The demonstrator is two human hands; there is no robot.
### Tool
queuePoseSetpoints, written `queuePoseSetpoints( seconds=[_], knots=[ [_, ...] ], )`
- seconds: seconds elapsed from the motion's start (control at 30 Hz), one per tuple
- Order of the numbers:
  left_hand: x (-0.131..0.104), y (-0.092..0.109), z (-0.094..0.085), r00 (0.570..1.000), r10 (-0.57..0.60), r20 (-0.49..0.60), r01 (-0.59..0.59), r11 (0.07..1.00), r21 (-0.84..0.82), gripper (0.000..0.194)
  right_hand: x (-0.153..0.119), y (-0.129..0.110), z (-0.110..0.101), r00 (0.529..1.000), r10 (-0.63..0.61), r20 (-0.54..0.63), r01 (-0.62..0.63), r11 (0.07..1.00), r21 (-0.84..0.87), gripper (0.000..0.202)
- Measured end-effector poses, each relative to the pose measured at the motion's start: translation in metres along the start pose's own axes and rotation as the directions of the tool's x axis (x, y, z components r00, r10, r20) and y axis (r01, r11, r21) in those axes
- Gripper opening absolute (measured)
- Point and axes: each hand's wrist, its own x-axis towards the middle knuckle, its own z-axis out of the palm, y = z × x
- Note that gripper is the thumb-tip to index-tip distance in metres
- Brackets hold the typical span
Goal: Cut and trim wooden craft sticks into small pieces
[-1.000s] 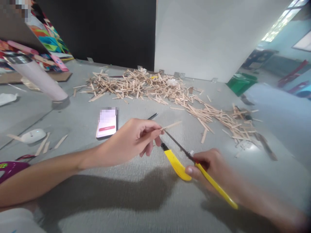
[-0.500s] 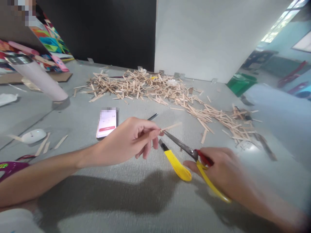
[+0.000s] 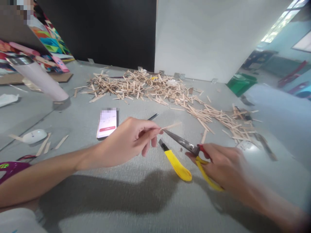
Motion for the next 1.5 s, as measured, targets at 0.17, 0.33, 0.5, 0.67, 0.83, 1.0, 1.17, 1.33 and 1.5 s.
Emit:
queuePoseSetpoints(
  seconds=[0.17, 0.33, 0.5, 0.67, 0.83, 1.0, 1.17, 1.33, 1.5],
  knots=[
    [-0.001, 0.000, 0.003, 0.996, 0.069, -0.058, -0.061, 0.989, 0.135, 0.039, 0.004, -0.006, -0.005, 0.987, -0.119, -0.109, 0.097, 0.978, -0.186, 0.037],
    [-0.002, -0.010, 0.015, 0.917, 0.345, -0.198, -0.221, 0.857, 0.466, 0.026, 0.003, -0.012, -0.005, 0.990, 0.040, 0.132, -0.058, 0.989, 0.137, 0.057],
    [0.001, -0.028, 0.030, 0.746, 0.608, -0.271, -0.274, 0.651, 0.708, 0.028, 0.015, -0.022, -0.020, 0.874, 0.112, 0.473, -0.305, 0.884, 0.353, 0.070],
    [0.001, -0.037, 0.039, 0.688, 0.666, -0.287, -0.238, 0.581, 0.778, 0.029, 0.023, -0.026, -0.030, 0.717, 0.046, 0.695, -0.574, 0.605, 0.552, 0.070],
    [0.003, -0.037, 0.030, 0.660, 0.638, -0.396, -0.165, 0.638, 0.752, 0.022, 0.016, -0.024, -0.020, 0.646, -0.118, 0.754, -0.675, 0.374, 0.636, 0.080],
    [0.007, -0.019, 0.010, 0.913, 0.220, -0.343, -0.145, 0.962, 0.231, 0.020, 0.011, -0.024, -0.013, 0.709, -0.066, 0.702, -0.650, 0.328, 0.686, 0.083],
    [0.006, -0.009, 0.004, 0.952, 0.103, -0.288, -0.098, 0.995, 0.033, 0.024, 0.009, -0.024, -0.016, 0.812, -0.070, 0.579, -0.522, 0.356, 0.775, 0.076],
    [0.005, -0.011, 0.005, 0.957, 0.094, -0.276, -0.095, 0.995, 0.008, 0.027, 0.010, -0.029, -0.016, 0.721, -0.004, 0.693, -0.645, 0.364, 0.672, 0.081],
    [0.004, -0.012, 0.009, 0.964, 0.072, -0.257, -0.087, 0.995, -0.047, 0.028, 0.006, -0.034, -0.018, 0.704, 0.093, 0.704, -0.674, 0.400, 0.621, 0.086]
  ],
)
